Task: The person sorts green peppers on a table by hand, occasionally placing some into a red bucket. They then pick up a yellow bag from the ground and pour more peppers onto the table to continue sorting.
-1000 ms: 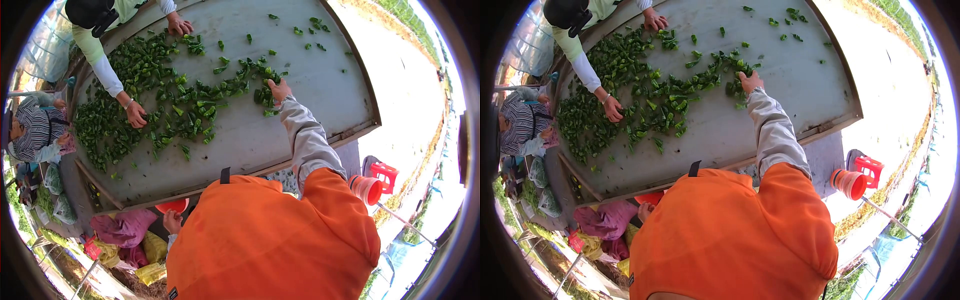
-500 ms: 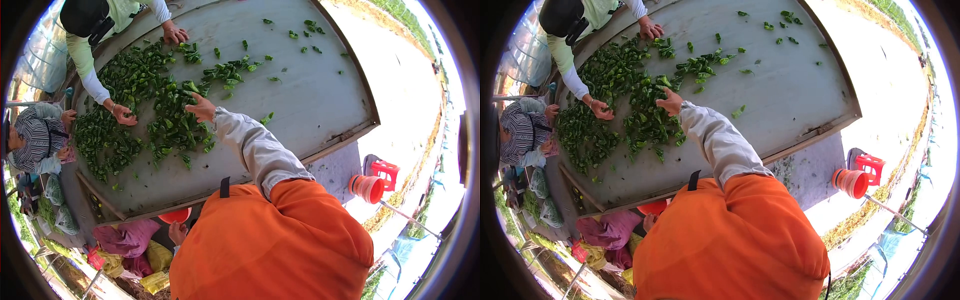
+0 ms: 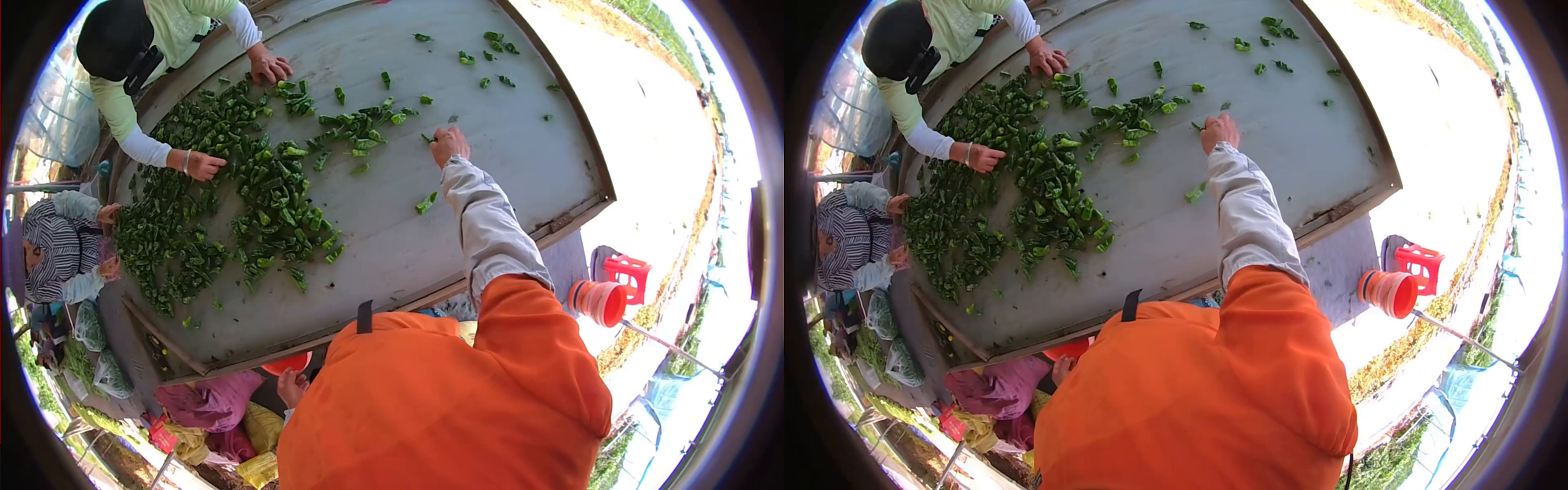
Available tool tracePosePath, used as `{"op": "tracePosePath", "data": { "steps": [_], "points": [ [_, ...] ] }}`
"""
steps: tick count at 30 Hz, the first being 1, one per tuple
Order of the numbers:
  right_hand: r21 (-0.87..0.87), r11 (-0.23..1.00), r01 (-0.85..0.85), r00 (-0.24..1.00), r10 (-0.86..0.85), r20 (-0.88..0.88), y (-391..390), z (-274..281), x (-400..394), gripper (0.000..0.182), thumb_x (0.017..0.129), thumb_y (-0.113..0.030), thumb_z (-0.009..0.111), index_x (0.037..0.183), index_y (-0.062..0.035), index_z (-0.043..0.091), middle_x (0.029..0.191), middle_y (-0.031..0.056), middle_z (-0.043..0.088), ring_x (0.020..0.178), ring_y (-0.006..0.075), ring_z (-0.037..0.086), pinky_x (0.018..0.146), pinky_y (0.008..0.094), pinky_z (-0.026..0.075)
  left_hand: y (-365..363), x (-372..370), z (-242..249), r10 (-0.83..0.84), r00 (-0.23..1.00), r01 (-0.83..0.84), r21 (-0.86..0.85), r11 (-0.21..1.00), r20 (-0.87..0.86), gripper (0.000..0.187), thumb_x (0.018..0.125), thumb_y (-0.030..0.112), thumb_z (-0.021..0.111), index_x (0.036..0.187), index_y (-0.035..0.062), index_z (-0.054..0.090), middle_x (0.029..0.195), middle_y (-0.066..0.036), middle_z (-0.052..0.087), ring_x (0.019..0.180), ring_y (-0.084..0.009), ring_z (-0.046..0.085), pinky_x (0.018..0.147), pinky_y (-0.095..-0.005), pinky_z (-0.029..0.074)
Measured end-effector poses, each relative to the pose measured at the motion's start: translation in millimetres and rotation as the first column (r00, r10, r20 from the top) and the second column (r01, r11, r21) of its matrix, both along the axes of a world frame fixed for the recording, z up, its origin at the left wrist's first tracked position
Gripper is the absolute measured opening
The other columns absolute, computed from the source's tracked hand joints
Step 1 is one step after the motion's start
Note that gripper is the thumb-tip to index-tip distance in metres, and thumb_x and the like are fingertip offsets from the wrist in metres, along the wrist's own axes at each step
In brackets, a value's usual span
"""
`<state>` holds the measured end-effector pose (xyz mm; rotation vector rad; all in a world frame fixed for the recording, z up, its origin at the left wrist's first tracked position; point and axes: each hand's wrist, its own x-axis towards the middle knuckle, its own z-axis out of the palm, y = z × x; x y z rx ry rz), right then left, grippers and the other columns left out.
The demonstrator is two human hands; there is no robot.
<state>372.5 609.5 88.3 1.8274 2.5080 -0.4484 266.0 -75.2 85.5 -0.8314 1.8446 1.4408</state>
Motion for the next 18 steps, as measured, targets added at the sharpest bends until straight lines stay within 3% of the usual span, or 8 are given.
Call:
{"op": "tracePosePath", "data": {
  "steps": [2, 5, 8, 11, 12, 14, 15, 18],
  "points": [
    [-0.040, 0.999, -0.005, 0.997, 0.002, -0.077, -4.7, -6.2, -4.8, 0.029, 0.078, -0.026, 0.060, 0.101, -0.0089, 0.061, 0.102, 0.0136, 0.059, 0.098, 0.0276, 0.057, 0.085, 0.0371, 0.046, 1.6, -3.1, 1.9, -0.016, 1.000, 0.016, 0.052, 0.999, 0.000, 0.016, 0.086, 0.008, 0.054, 0.102, 0.0054, 0.054, 0.077, -0.006, 0.059, 0.062, -0.0167, 0.057, 0.046, -0.0287, 0.042],
    [-0.157, 0.978, 0.136, 0.939, -0.177, -0.294, 4.6, -19.8, -15.8, 0.032, 0.076, -0.024, 0.062, 0.103, -0.0060, 0.060, 0.097, 0.0124, 0.062, 0.095, 0.0277, 0.058, 0.083, 0.0372, 0.046, 16.5, -1.9, 7.2, -0.044, 0.999, 0.045, 0.026, 0.999, -0.028, 0.015, 0.087, 0.006, 0.053, 0.102, 0.0043, 0.054, 0.076, -0.006, 0.059, 0.062, -0.0153, 0.057, 0.048, -0.0277, 0.043],
    [-0.471, 0.861, -0.194, 0.794, -0.144, -0.590, 8.4, -17.0, -27.0, 0.036, 0.075, -0.022, 0.063, 0.105, -0.0035, 0.059, 0.096, 0.0121, 0.063, 0.095, 0.0286, 0.057, 0.083, 0.0374, 0.046, 9.4, 5.2, -2.5, -0.007, 1.000, 0.008, 0.101, 0.995, -0.010, 0.016, 0.086, 0.007, 0.054, 0.102, 0.0028, 0.055, 0.076, -0.005, 0.060, 0.062, -0.0131, 0.056, 0.052, -0.0251, 0.044],
    [0.014, 0.985, 0.172, 0.907, -0.153, -0.392, 38.2, -13.4, -5.3, 0.032, 0.075, -0.016, 0.061, 0.106, -0.0072, 0.059, 0.098, 0.0134, 0.060, 0.097, 0.0308, 0.057, 0.084, 0.0383, 0.046, -5.0, 7.8, -12.7, -0.018, 0.999, 0.012, 0.155, 0.988, 0.036, 0.017, 0.085, 0.008, 0.056, 0.100, 0.0012, 0.057, 0.077, -0.006, 0.062, 0.062, -0.0113, 0.056, 0.055, -0.0223, 0.044],
    [0.071, 0.984, 0.166, 0.935, -0.134, -0.330, 46.6, -14.5, 0.1, 0.031, 0.076, -0.014, 0.059, 0.106, -0.0080, 0.059, 0.100, 0.0132, 0.059, 0.097, 0.0311, 0.057, 0.084, 0.0387, 0.046, -7.5, 7.6, -13.2, -0.036, 0.998, 0.028, 0.157, 0.987, 0.050, 0.017, 0.084, 0.008, 0.057, 0.100, 0.0006, 0.058, 0.078, -0.006, 0.062, 0.062, -0.0107, 0.055, 0.056, -0.0214, 0.044],
    [0.193, 0.970, 0.150, 0.975, -0.112, -0.193, 64.1, -14.2, 13.3, 0.028, 0.078, -0.012, 0.057, 0.106, -0.0095, 0.059, 0.104, 0.0129, 0.058, 0.097, 0.0319, 0.056, 0.085, 0.0394, 0.046, -7.0, 16.5, -16.1, -0.171, 0.985, 0.169, -0.065, 0.983, -0.026, 0.017, 0.084, 0.009, 0.057, 0.099, -0.0001, 0.059, 0.078, -0.006, 0.063, 0.063, -0.0102, 0.055, 0.056, -0.0210, 0.044],
    [0.154, 0.977, 0.145, 0.981, -0.121, -0.154, 69.5, -14.0, 15.3, 0.028, 0.079, -0.012, 0.055, 0.106, -0.0110, 0.060, 0.103, 0.0136, 0.058, 0.099, 0.0323, 0.056, 0.086, 0.0391, 0.045, -5.8, 19.7, -16.3, -0.245, 0.968, 0.232, -0.179, 0.956, -0.053, 0.017, 0.084, 0.009, 0.057, 0.099, -0.0004, 0.059, 0.079, -0.007, 0.063, 0.063, -0.0100, 0.055, 0.057, -0.0208, 0.044],
    [0.029, 0.993, 0.117, 0.991, -0.114, -0.075, 81.4, -17.2, 14.2, 0.026, 0.080, -0.011, 0.051, 0.104, -0.0129, 0.061, 0.102, 0.0153, 0.058, 0.101, 0.0334, 0.055, 0.088, 0.0387, 0.044, -9.2, 16.4, -20.8, -0.307, 0.951, 0.293, -0.221, 0.930, -0.030, 0.017, 0.084, 0.008, 0.057, 0.099, -0.0009, 0.060, 0.079, -0.007, 0.063, 0.065, -0.0106, 0.057, 0.059, -0.0211, 0.045]
  ]
}}
